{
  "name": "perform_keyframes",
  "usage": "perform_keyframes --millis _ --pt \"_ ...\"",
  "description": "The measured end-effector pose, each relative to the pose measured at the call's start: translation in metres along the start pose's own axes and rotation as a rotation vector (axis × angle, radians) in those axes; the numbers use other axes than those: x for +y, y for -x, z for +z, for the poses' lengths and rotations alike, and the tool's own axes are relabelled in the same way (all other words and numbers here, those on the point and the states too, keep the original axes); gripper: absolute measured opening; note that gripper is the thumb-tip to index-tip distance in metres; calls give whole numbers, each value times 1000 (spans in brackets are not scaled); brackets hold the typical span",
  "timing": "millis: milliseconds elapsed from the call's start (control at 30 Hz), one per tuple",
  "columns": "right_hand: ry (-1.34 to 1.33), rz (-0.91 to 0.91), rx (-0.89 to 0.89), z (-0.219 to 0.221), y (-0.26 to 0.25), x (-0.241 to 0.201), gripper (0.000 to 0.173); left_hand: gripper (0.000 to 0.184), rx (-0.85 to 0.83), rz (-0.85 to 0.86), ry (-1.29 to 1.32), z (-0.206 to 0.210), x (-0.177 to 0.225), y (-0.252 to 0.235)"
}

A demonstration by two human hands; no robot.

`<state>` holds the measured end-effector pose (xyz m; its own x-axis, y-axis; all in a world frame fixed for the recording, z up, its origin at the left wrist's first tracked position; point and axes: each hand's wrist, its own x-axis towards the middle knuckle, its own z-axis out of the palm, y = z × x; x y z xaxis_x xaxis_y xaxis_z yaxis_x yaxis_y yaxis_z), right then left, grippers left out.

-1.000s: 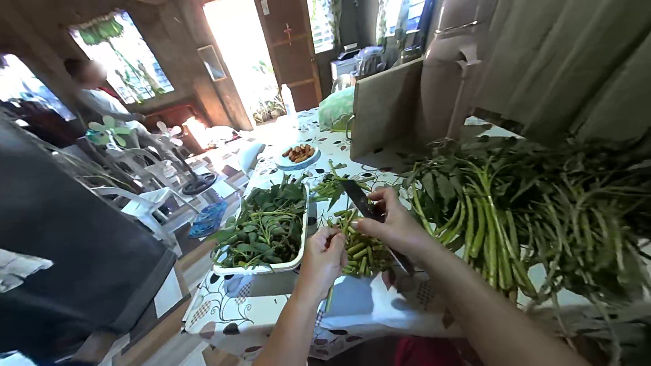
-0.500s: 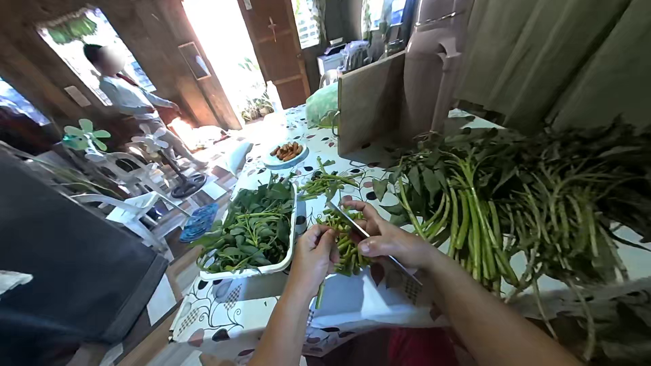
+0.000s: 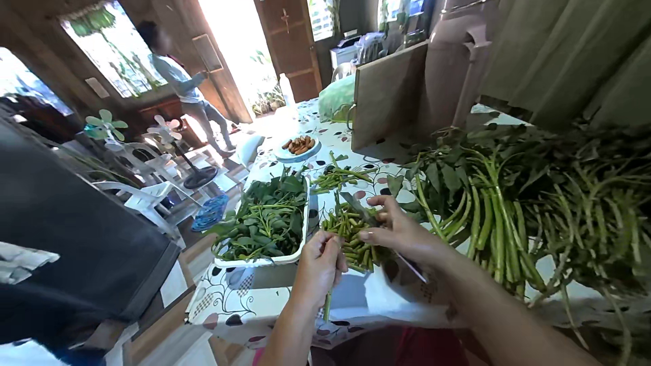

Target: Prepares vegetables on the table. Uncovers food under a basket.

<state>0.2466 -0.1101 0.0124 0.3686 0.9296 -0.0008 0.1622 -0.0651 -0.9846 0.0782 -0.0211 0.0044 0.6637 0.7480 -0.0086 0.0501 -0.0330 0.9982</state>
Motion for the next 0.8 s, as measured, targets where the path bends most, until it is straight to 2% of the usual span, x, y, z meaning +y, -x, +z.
perform_keyframes --millis 67,200,300,367,533,667,800 --pt "-69 30 -140 -11 3 2 89 21 13 11 -31 -1 -2 -7" --pt "-283 -25 -482 -23 -2 13 97 22 -13 81 -37 4 -9 -19" --pt "-321 -19 -606 -20 -9 12 77 20 -23 159 -63 8 -12 -21" --pt "-273 4 -588 -16 -12 7 72 19 -11 201 -80 7 -13 -21" --pt "54 -41 -343 19 -20 -29 73 21 39 131 -158 -13 7 -5" --pt "253 -48 -343 55 -48 -57 76 14 225 98 -242 -37 26 4" --pt "283 -84 -402 96 -77 -74 71 16 409 66 -276 -68 32 8"
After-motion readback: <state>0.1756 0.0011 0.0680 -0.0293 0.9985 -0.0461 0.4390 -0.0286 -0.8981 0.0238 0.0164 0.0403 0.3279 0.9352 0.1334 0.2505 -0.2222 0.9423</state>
